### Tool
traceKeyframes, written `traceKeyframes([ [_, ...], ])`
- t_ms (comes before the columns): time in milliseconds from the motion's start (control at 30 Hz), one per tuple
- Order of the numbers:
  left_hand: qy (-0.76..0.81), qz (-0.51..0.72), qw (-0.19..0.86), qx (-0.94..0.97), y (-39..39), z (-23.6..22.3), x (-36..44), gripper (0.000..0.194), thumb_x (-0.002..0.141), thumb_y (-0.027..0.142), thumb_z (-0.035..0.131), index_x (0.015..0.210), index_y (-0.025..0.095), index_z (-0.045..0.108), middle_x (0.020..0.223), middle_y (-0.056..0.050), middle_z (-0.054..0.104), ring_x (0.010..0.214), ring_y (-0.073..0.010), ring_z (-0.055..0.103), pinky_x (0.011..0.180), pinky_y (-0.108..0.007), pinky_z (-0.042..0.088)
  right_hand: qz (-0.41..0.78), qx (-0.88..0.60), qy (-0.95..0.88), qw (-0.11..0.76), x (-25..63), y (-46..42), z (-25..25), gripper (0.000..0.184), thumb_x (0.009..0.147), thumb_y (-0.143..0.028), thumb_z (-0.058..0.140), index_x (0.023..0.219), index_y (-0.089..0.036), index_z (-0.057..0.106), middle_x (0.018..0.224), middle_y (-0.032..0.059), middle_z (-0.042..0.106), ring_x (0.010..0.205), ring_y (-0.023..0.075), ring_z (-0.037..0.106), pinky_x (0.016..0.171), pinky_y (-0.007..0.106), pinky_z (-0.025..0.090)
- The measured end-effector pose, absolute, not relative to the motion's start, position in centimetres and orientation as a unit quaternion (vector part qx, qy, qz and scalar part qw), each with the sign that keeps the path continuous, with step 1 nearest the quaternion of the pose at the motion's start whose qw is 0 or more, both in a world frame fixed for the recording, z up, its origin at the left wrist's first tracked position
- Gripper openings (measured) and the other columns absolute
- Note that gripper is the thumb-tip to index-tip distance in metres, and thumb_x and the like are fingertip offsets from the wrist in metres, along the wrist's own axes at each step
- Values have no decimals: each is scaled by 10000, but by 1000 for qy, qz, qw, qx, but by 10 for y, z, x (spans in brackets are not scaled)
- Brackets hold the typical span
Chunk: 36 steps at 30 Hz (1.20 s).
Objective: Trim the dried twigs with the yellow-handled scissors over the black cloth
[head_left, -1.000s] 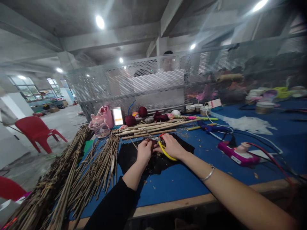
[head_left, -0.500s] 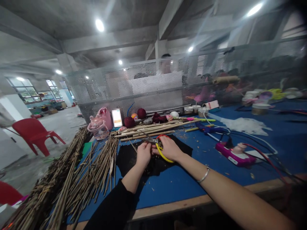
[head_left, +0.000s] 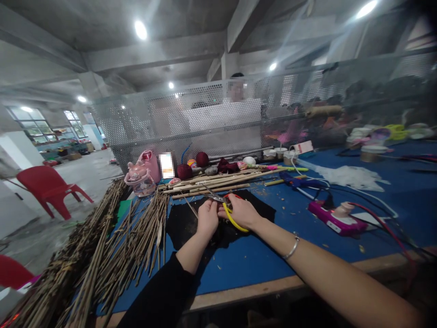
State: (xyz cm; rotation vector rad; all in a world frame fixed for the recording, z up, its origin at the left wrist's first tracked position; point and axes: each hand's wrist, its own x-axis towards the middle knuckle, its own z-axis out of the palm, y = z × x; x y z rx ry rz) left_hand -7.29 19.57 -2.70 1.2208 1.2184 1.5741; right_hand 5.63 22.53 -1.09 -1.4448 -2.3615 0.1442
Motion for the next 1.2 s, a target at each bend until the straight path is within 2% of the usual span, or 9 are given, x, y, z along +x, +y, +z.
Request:
traceKeyframes([
  [200, 544, 598, 290, 513, 192, -26, -75, 233, 792, 295, 443, 766, 160, 631, 721, -46, 662, 659, -146, 588, 620, -222, 427, 52, -499, -841, 202, 55, 227, -15, 453, 706, -583, 514, 929, -199, 427, 818, 63, 634, 751, 222, 608, 579, 260, 322],
  [500, 536, 624, 308, 479, 190, -19, -76, 171, 746, 262, 507, 776, 149, 633, 753, -58, 676, 684, -158, 607, 633, -237, 444, 69, -510, -833, 204, 53, 226, -13, 409, 703, -553, 538, 890, -203, 439, 789, 47, 622, 728, 212, 601, 559, 255, 311],
  [767, 538, 620, 292, 491, 185, -17, -75, 194, 733, 253, 517, 748, 144, 677, 775, -65, 689, 733, -173, 607, 700, -251, 436, 14, -477, -845, 242, 54, 223, -11, 391, 700, -494, 561, 889, -176, 437, 907, 101, 580, 815, 217, 563, 642, 273, 359],
  [967, 517, 629, 309, 491, 184, -16, -70, 214, 739, 265, 511, 796, 143, 678, 817, -67, 689, 761, -177, 611, 705, -254, 446, 34, -480, -848, 224, 56, 224, -11, 390, 739, -510, 519, 922, -181, 415, 864, 81, 603, 791, 222, 590, 596, 262, 336],
  [1200, 533, 628, 283, 492, 180, -10, -71, 214, 741, 293, 523, 771, 143, 672, 757, -56, 686, 696, -161, 600, 645, -231, 438, 41, -492, -843, 215, 55, 225, -9, 406, 749, -566, 477, 899, -194, 420, 782, 67, 640, 727, 245, 621, 535, 261, 296],
])
